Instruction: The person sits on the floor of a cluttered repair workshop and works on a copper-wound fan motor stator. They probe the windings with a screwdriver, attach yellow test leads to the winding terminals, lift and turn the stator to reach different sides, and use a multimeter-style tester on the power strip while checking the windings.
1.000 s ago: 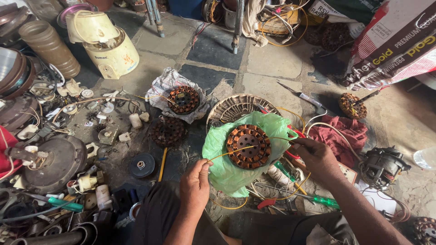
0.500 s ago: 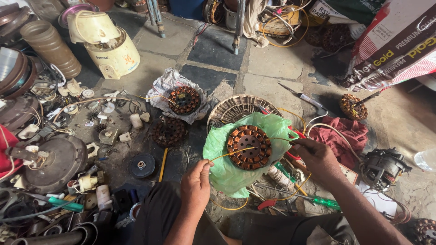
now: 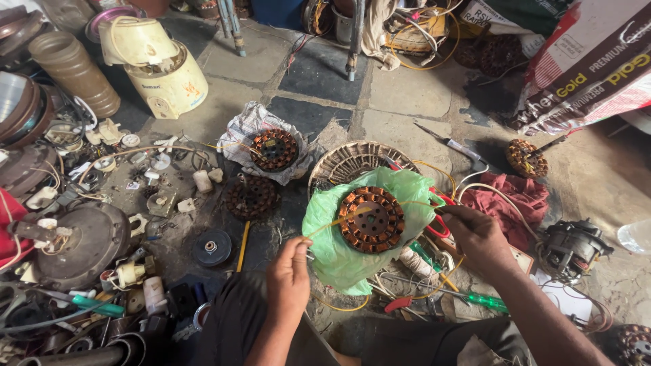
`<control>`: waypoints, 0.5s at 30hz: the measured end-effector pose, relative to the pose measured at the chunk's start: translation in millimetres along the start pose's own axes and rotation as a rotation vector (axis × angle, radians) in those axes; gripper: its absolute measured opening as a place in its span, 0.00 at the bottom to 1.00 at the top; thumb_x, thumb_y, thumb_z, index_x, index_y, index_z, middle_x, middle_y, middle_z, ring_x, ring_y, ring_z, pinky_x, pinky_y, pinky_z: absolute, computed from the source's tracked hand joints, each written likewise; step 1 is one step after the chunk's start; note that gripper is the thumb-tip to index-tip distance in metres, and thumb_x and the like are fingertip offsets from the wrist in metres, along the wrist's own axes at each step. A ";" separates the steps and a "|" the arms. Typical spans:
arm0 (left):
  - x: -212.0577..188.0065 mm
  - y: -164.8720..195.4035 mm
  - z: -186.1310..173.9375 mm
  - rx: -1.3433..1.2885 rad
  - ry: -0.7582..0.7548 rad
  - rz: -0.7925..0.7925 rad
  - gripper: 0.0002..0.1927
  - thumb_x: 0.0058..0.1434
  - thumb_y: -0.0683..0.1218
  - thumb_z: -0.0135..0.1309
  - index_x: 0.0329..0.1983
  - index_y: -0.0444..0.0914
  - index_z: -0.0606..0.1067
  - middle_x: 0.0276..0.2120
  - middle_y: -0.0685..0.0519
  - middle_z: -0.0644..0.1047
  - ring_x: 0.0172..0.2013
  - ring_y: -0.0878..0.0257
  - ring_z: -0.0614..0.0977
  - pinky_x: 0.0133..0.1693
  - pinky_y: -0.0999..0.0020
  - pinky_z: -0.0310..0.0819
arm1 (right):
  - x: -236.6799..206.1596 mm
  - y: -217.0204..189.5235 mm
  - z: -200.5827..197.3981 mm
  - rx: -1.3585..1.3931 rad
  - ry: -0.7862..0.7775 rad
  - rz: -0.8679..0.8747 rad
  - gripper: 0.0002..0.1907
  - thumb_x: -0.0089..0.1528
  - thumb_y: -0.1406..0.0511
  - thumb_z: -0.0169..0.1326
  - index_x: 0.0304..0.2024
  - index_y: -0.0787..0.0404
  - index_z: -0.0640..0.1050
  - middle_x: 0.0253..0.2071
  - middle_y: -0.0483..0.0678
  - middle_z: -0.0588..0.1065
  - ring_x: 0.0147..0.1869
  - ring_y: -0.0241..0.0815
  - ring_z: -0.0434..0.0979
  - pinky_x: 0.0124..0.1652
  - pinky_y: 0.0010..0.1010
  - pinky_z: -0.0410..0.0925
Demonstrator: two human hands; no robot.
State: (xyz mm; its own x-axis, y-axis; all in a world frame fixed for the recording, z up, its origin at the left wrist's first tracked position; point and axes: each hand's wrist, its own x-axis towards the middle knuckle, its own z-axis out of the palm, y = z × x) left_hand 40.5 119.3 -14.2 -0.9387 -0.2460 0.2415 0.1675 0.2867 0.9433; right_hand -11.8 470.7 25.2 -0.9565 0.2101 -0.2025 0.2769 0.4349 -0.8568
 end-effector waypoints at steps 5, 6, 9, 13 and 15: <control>-33.5 5.0 -16.2 -0.338 -0.036 -0.468 0.14 0.72 0.49 0.49 0.46 0.37 0.82 0.21 0.52 0.73 0.21 0.68 0.72 0.22 0.73 0.63 | -57.2 -2.4 -16.1 0.035 0.167 -0.347 0.09 0.70 0.68 0.47 0.47 0.65 0.77 0.31 0.44 0.71 0.31 0.33 0.72 0.28 0.24 0.69; -47.5 8.8 -15.5 -0.450 -0.065 -0.556 0.15 0.69 0.50 0.51 0.46 0.36 0.83 0.21 0.53 0.75 0.20 0.69 0.74 0.21 0.75 0.63 | -80.6 -0.1 -17.9 -0.334 0.203 -0.668 0.06 0.69 0.70 0.46 0.41 0.67 0.74 0.33 0.43 0.73 0.32 0.34 0.75 0.29 0.22 0.70; -88.6 19.7 4.5 -0.550 -0.303 -0.982 0.17 0.60 0.54 0.57 0.46 0.41 0.82 0.21 0.53 0.80 0.14 0.64 0.75 0.18 0.69 0.69 | -142.0 9.6 20.0 0.089 0.119 -0.345 0.03 0.64 0.71 0.52 0.38 0.65 0.77 0.28 0.48 0.76 0.31 0.39 0.80 0.33 0.27 0.73; -130.7 19.3 44.3 -0.623 -0.294 -0.782 0.13 0.61 0.48 0.61 0.43 0.35 0.86 0.23 0.53 0.80 0.16 0.68 0.74 0.22 0.72 0.69 | -178.8 12.5 79.2 0.580 -0.100 -0.038 0.04 0.60 0.73 0.60 0.37 0.69 0.79 0.30 0.54 0.84 0.36 0.41 0.84 0.39 0.29 0.76; -137.9 6.9 51.7 -0.609 -0.274 -0.505 0.12 0.64 0.46 0.60 0.44 0.34 0.86 0.27 0.51 0.81 0.23 0.69 0.76 0.30 0.73 0.70 | -181.8 6.8 91.7 0.464 -0.079 -0.092 0.05 0.58 0.72 0.63 0.37 0.67 0.81 0.31 0.52 0.85 0.37 0.38 0.85 0.38 0.28 0.76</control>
State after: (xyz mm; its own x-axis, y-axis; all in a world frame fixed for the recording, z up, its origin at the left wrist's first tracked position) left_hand 155.5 203.0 -52.8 -0.9715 0.0453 -0.2328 -0.2329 -0.3676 0.9004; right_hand 155.6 355.2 12.7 -0.9841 0.1140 -0.1362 0.1380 0.0081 -0.9904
